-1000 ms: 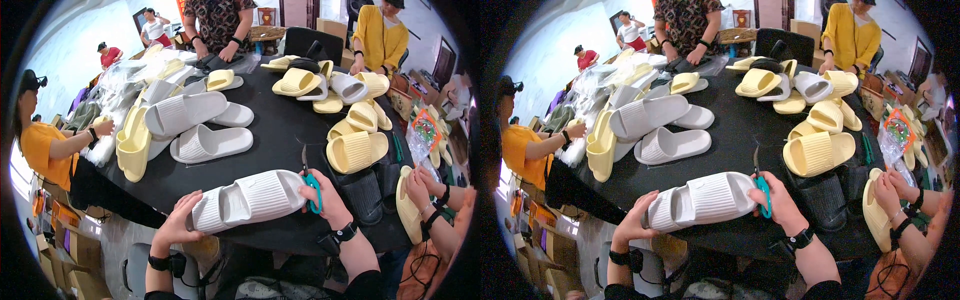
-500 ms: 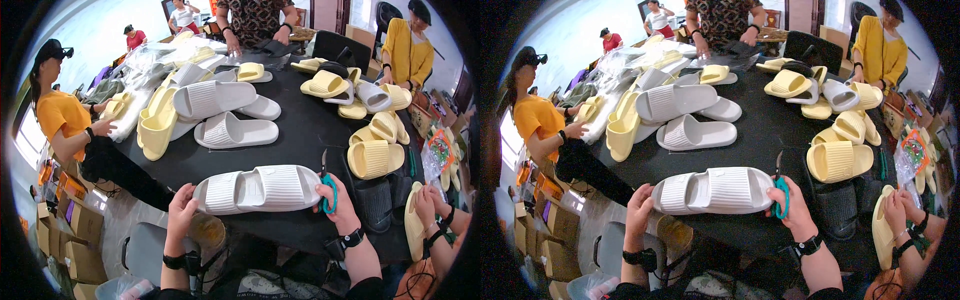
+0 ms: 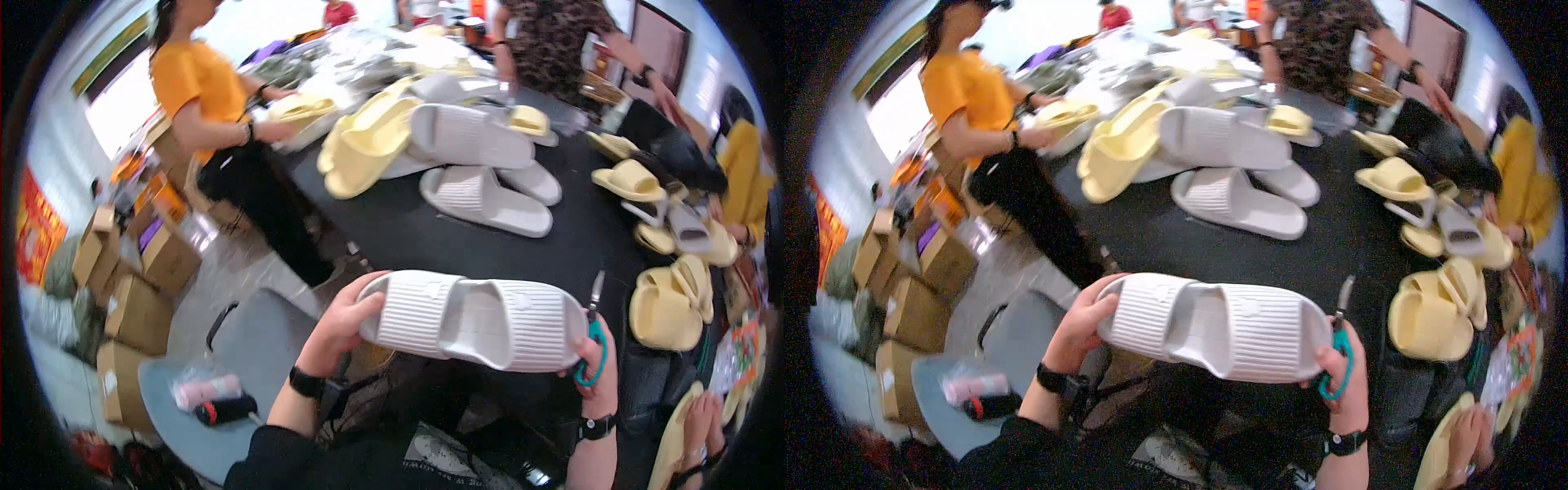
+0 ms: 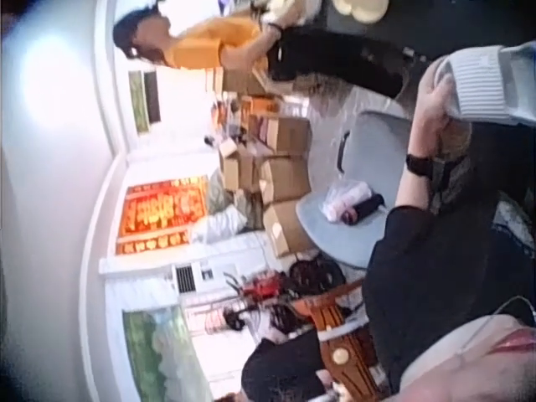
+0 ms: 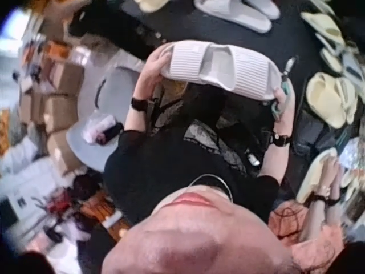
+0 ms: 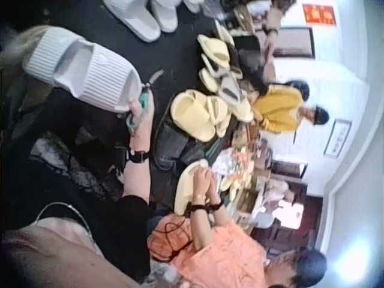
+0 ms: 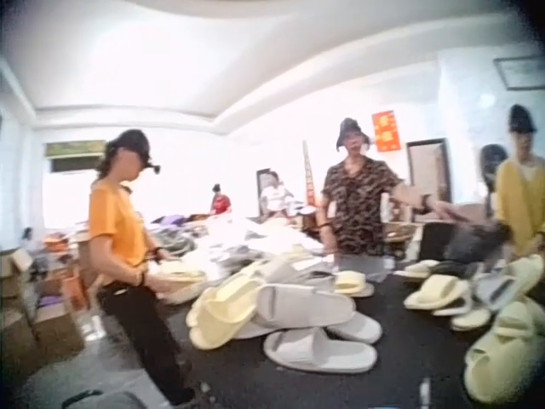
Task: The recorder is using a pair of snips or small scissors to trim excess threads or material from various slippers on a workbench in a factory setting.
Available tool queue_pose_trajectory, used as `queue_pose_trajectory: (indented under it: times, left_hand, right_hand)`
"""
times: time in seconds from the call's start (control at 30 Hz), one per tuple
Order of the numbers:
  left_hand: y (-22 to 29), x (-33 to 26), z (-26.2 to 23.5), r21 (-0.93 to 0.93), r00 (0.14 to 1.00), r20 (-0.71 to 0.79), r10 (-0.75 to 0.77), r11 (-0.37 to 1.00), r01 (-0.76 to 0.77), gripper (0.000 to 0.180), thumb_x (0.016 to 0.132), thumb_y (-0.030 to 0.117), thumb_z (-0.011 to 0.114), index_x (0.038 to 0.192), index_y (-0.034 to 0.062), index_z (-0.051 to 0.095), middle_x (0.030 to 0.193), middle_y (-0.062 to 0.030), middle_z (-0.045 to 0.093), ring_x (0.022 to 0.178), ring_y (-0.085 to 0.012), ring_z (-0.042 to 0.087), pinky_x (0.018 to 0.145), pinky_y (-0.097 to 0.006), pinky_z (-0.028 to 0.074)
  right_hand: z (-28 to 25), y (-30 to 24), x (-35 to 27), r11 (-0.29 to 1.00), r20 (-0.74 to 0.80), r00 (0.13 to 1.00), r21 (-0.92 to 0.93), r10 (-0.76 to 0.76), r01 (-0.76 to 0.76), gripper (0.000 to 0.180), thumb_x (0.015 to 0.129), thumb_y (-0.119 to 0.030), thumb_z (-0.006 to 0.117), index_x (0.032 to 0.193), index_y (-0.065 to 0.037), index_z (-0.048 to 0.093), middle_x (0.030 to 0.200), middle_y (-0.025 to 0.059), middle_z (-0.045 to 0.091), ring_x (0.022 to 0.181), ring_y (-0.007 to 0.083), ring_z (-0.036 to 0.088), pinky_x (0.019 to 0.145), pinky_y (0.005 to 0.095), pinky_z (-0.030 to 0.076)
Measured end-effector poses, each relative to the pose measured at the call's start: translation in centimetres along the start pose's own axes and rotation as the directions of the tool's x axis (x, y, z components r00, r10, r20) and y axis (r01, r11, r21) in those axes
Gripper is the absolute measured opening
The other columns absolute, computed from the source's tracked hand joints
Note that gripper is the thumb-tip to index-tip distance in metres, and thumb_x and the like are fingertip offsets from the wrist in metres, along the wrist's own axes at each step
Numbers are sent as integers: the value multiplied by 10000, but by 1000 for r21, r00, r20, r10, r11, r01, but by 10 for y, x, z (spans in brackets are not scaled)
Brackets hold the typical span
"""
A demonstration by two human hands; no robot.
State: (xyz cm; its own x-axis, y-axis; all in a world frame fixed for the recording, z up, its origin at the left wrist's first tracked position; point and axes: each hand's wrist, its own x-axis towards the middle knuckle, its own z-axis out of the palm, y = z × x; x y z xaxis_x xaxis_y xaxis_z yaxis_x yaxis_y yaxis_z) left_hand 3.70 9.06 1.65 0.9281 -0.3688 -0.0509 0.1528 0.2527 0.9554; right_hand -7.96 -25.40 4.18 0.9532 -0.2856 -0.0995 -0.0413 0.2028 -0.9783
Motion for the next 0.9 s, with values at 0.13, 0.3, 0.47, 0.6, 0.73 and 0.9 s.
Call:
queue_pose_trajectory:
  times: [0.13, 0.3, 0.47, 0.6, 0.73, 0.9]
  left_hand:
    - [-2, -11, -4, -22, 995, 98, 7, 1000, -5, 569, 850, 251, 654, 1310, 5, 428, 1221, -101, 539, 1124, -189, 510, 956, -333, 414]
    - [-23, -31, -10, -147, 995, 98, -32, 988, 46, 601, 846, 269, 663, 1329, 24, 402, 1238, -104, 518, 1143, -185, 491, 974, -337, 402]
    - [-55, -44, 9, -228, 987, 153, -42, 971, 77, 635, 858, 323, 646, 1338, 13, 369, 1259, -124, 485, 1168, -201, 461, 999, -346, 375]
    - [-81, -52, 23, -187, 981, 186, -46, 979, 82, 666, 894, 309, 599, 1397, 27, 266, 1312, -104, 445, 1217, -189, 412, 1026, -339, 341]
    - [-91, -59, 25, -228, 961, 273, -53, 966, 119, 740, 905, 351, 579, 1425, 5, 181, 1371, -117, 376, 1273, -192, 338, 1052, -333, 296]
    - [-82, -59, 20, -198, 945, 323, -53, 973, 122, 736, 906, 331, 574, 1431, 4, 176, 1381, -115, 374, 1272, -186, 346, 1055, -328, 293]
  right_hand:
    - [0, 0, -2, 996, 92, 992, 28, -88, 86, 590, 771, -349, 648, 1194, 17, 459, 900, 109, 634, 613, 151, 628, 400, 216, 477]
    - [-13, 20, 10, 1000, 85, 996, -18, 4, -3, 711, 705, -407, 681, 1221, 22, 445, 947, 104, 621, 607, 150, 614, 363, 219, 439]
    - [-61, 34, 23, 983, 8, 999, 182, -42, 39, 609, 834, -389, 557, 1294, -8, 435, 1210, 128, 552, 1117, 245, 539, 974, 407, 415]
    - [-66, 34, 36, 966, -42, 999, 258, 18, -7, 582, 905, -456, 461, 1286, -16, 457, 1248, 121, 542, 1125, 263, 537, 978, 415, 411]
    - [-74, 38, 43, 977, -109, 994, 214, 19, 5, 601, 915, -495, 434, 1276, -15, 473, 1261, 123, 536, 1139, 268, 529, 990, 427, 400]
    - [-63, 34, 33, 977, -141, 990, 215, 16, 15, 493, 906, -400, 531, 1256, -55, 506, 1246, 78, 553, 1129, 211, 531, 985, 379, 399]
